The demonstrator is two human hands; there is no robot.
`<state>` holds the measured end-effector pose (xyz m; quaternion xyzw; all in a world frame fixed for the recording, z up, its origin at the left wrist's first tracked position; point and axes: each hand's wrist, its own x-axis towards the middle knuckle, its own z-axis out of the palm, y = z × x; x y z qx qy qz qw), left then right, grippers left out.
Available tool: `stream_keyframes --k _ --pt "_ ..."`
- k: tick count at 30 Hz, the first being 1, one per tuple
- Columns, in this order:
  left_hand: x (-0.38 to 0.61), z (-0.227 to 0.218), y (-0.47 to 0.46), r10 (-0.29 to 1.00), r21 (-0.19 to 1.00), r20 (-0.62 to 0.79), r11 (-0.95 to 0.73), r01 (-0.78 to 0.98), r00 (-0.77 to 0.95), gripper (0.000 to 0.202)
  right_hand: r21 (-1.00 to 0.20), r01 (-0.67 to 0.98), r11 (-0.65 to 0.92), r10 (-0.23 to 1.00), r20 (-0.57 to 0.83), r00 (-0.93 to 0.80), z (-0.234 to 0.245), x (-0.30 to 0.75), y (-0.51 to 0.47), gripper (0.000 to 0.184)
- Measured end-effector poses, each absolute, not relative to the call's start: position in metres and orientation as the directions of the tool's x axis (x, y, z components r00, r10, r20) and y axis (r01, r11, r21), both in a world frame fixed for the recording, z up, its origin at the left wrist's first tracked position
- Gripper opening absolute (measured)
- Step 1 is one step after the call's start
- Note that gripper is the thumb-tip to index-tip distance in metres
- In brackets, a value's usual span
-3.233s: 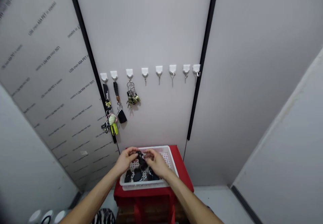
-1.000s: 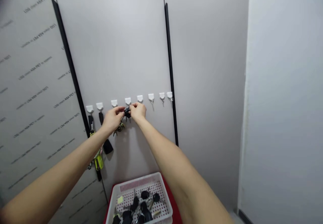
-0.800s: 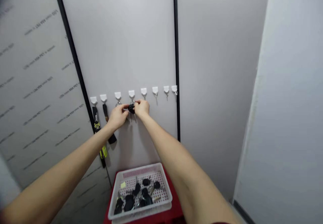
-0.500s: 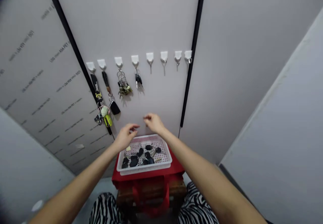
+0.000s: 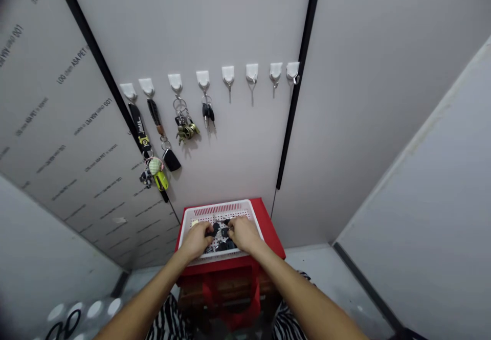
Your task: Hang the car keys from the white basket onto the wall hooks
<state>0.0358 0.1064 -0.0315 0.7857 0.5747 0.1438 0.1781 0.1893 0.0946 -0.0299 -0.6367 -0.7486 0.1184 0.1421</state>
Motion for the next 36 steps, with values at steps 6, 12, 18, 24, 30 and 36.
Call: stream_keyframes --k 6,12,18,24,30,36 --pt "0.032 -0.031 0.103 0.967 0.625 0.139 -0.253 0.739 0.213 0.009 -0.389 0.909 0.152 0.982 0.163 -0.095 -0.03 0.191 0.091 0.027" --pt "0.029 -0.032 0.106 0.982 0.96 0.073 -0.117 0.256 0.176 0.009 -0.551 0.79 0.267 0.961 0.215 -0.175 -0.021 0.185 0.086 0.025" --pt "0.029 -0.032 0.11 0.983 1.0 -0.022 0.022 -0.003 0.18 0.021 -0.72 0.581 0.379 0.924 0.265 -0.274 -0.018 0.155 0.085 0.024" --pt "0.028 -0.029 0.11 0.988 0.999 0.036 -0.039 0.02 0.148 0.017 -0.814 0.502 0.292 0.953 0.202 -0.226 -0.026 0.151 0.089 0.019" --pt "0.04 -0.011 0.112 0.988 0.991 0.12 -0.125 0.055 0.097 0.015 -0.92 0.342 0.192 0.981 0.178 -0.074 -0.025 0.155 0.092 0.021" --pt "0.056 0.015 0.121 0.977 0.979 0.187 -0.194 0.061 0.107 0.013 -0.974 0.155 0.165 0.985 0.171 0.032 0.0 0.166 0.1 0.019"
